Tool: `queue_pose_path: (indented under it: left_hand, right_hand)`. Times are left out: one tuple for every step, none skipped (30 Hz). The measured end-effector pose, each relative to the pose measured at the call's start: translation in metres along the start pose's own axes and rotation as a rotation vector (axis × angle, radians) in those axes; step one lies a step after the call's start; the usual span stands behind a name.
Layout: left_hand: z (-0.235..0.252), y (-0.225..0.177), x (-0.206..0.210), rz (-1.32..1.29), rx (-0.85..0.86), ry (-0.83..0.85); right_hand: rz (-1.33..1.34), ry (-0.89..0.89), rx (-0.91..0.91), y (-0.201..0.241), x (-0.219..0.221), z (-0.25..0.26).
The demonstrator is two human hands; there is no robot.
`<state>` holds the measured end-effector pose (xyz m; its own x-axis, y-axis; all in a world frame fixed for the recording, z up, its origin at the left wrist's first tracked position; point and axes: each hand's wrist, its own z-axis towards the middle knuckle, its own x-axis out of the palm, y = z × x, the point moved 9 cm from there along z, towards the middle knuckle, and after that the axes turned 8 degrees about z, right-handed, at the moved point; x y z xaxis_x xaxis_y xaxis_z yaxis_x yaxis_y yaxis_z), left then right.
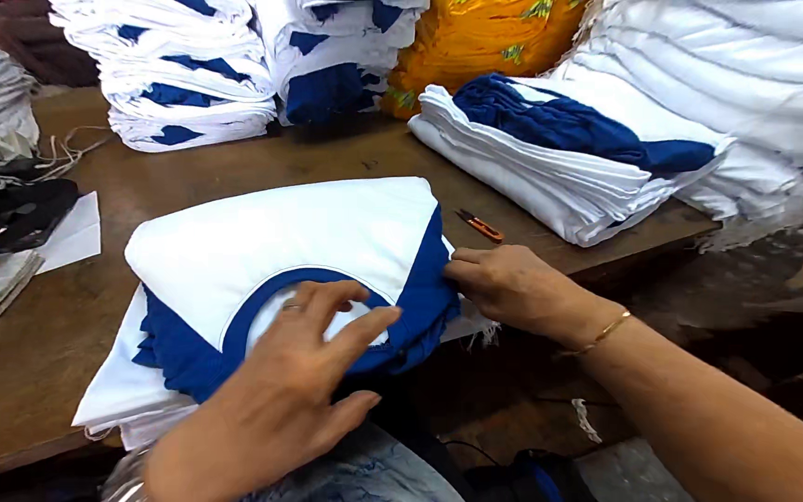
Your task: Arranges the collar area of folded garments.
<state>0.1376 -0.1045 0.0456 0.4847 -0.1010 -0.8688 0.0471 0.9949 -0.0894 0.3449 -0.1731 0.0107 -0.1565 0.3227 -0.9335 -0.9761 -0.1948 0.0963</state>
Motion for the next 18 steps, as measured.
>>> queue_pose_path:
  left_hand:
    - [0.005,-0.002,0.019,0.008,0.004,0.027]
    - [0.008,-0.004,0.037,0.005,0.016,0.048]
    - [0.010,-0.006,0.051,0.000,0.026,0.057]
    - [0.011,-0.008,0.063,-0.003,0.033,0.055]
    - [0.010,-0.009,0.070,-0.005,0.038,0.040]
    - [0.007,-0.012,0.076,0.001,0.039,0.030]
    - [0.002,-0.014,0.081,0.006,0.038,0.040]
    - [-0.004,-0.016,0.085,-0.005,0.036,0.065]
    - [-0.009,-0.019,0.084,-0.036,0.040,0.097]
    - [-0.012,-0.022,0.077,-0.086,0.048,0.141]
    - [-0.013,-0.023,0.063,-0.150,0.052,0.190]
    - [-0.011,-0.022,0.042,-0.222,0.046,0.220]
    - [-0.006,-0.015,0.018,-0.284,0.025,0.207]
    - [0.003,-0.002,-0.010,-0.320,-0.004,0.151]
    - [0.014,0.013,-0.036,-0.300,-0.023,0.059]
    - [0.026,0.030,-0.059,-0.221,-0.055,-0.019]
    - [0.036,0.049,-0.075,-0.109,-0.106,-0.069]
    - [0.043,0.071,-0.083,-0.007,-0.155,-0.095]
  right_hand:
    - [-0.019,-0.009,-0.031,0.005,0.001,-0.001]
    - [-0.037,-0.017,-0.043,0.008,-0.001,-0.003]
    - [-0.060,-0.024,-0.033,0.009,-0.004,-0.007]
    - [-0.079,-0.033,-0.009,0.009,-0.007,-0.013]
    - [-0.093,-0.043,0.017,0.010,-0.006,-0.020]
    - [-0.094,-0.047,0.038,0.012,-0.001,-0.028]
    - [-0.083,-0.038,0.049,0.015,0.009,-0.034]
    - [-0.065,-0.018,0.054,0.015,0.018,-0.039]
    - [-0.033,0.022,0.079,0.011,0.023,-0.040]
    - [0.020,0.098,0.145,0.002,0.021,-0.037]
    - [0.079,0.212,0.250,-0.012,0.014,-0.034]
    - [0.136,0.307,0.352,-0.026,0.001,-0.028]
    - [0.185,0.338,0.417,-0.035,-0.019,-0.018]
    - [0.211,0.280,0.437,-0.041,-0.048,-0.001]
    - [0.201,0.168,0.411,-0.044,-0.081,0.021]
    - [0.162,-0.004,0.361,-0.042,-0.116,0.043]
    - [0.105,-0.183,0.356,-0.042,-0.146,0.061]
    - [0.028,-0.355,0.372,-0.039,-0.171,0.074]
